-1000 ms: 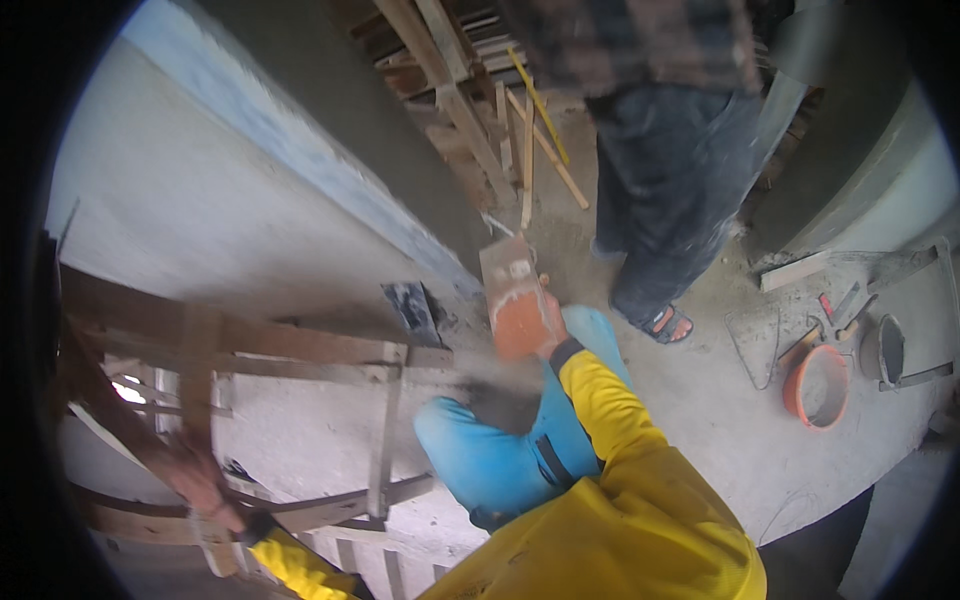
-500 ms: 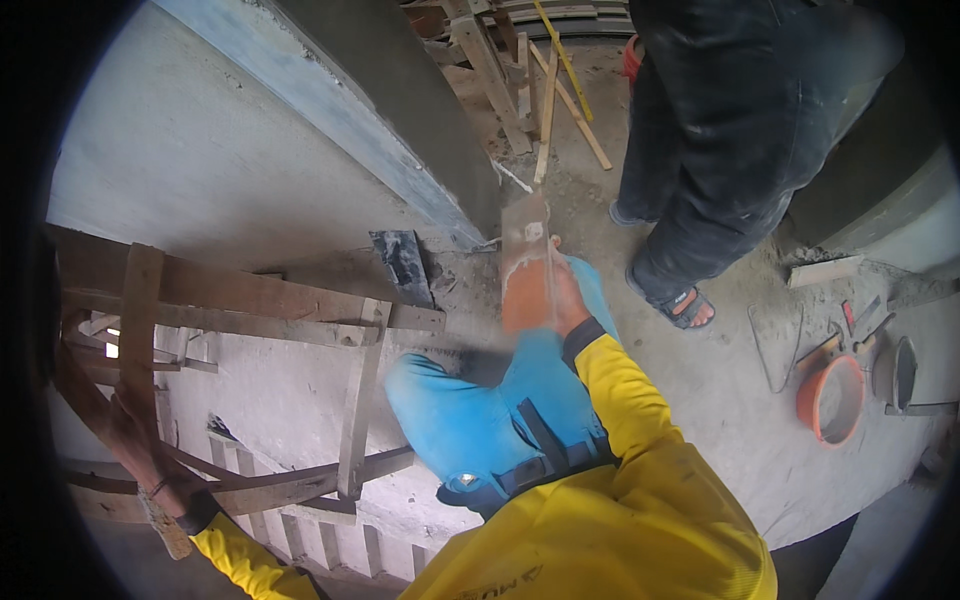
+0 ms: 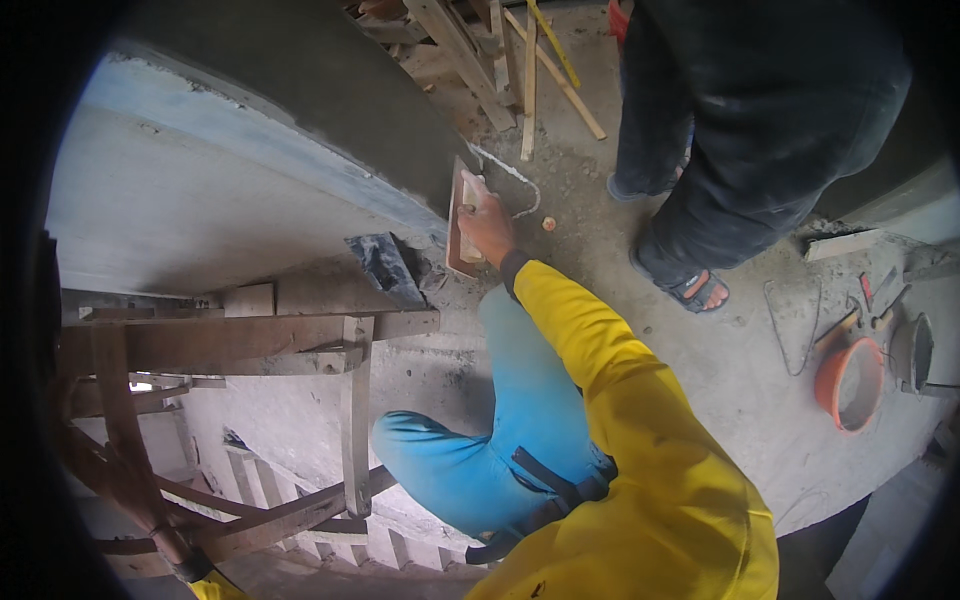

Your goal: The person squats on the floor and uses a wooden float to smooth wet plaster on a vertical wall surface. They repeatedly scrape and level the plaster along the edge of a wooden support structure.

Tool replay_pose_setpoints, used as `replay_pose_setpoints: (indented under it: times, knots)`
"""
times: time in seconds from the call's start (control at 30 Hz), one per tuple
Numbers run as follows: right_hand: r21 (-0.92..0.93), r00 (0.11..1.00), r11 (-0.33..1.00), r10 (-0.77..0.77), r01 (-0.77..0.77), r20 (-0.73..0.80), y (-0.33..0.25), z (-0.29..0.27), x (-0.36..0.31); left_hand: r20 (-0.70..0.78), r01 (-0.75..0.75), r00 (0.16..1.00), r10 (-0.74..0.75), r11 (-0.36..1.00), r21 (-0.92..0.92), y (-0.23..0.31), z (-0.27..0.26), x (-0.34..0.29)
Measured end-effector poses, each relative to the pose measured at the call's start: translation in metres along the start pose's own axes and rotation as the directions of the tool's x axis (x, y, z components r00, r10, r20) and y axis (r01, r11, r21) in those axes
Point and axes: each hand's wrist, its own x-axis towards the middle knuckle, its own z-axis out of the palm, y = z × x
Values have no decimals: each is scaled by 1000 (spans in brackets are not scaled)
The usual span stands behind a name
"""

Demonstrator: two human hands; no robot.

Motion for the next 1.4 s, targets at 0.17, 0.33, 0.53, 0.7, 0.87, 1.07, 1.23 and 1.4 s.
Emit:
replay_pose_setpoints:
  times: [0.17, 0.33, 0.53, 0.7, 0.87, 1.07, 1.23, 1.4]
  knots:
    - [-24, 998, 1000, -1, 2, 59, -6, 15, -12, -9, 25, 1000, -25, 1000, -17, 7, -3, -1]
    - [4, 954, 955, -295, 296, -59, -4, 20, -8, -15, 51, 999, -51, 998, -36, 7, 2, -4]
    - [95, 996, 995, -4, -4, 88, 8, 7, 13, 14, 93, 996, -94, 995, 39, 16, -11, -1]
    - [39, 942, 942, -332, 334, -42, -5, 14, -10, 25, 92, 996, -90, 992, -85, 16, 1, -7]
    - [190, 994, 976, -108, 104, 11, 2, 11, 19, -3, 82, 997, -82, 993, -81, 15, -8, 0]
    - [69, 914, 911, -403, 406, -49, -30, 18, 4, 74, 151, 985, -154, 988, 36, 7, -4, -4]
    - [227, 988, 961, -154, 156, -23, 8, 12, 39, -29, 62, 998, -60, 995, 81, 12, 0, 6]
    - [51, 915, 915, -397, 401, -67, -3, 21, 12, 52, 172, 983, -174, 984, 35, 21, -12, -1]
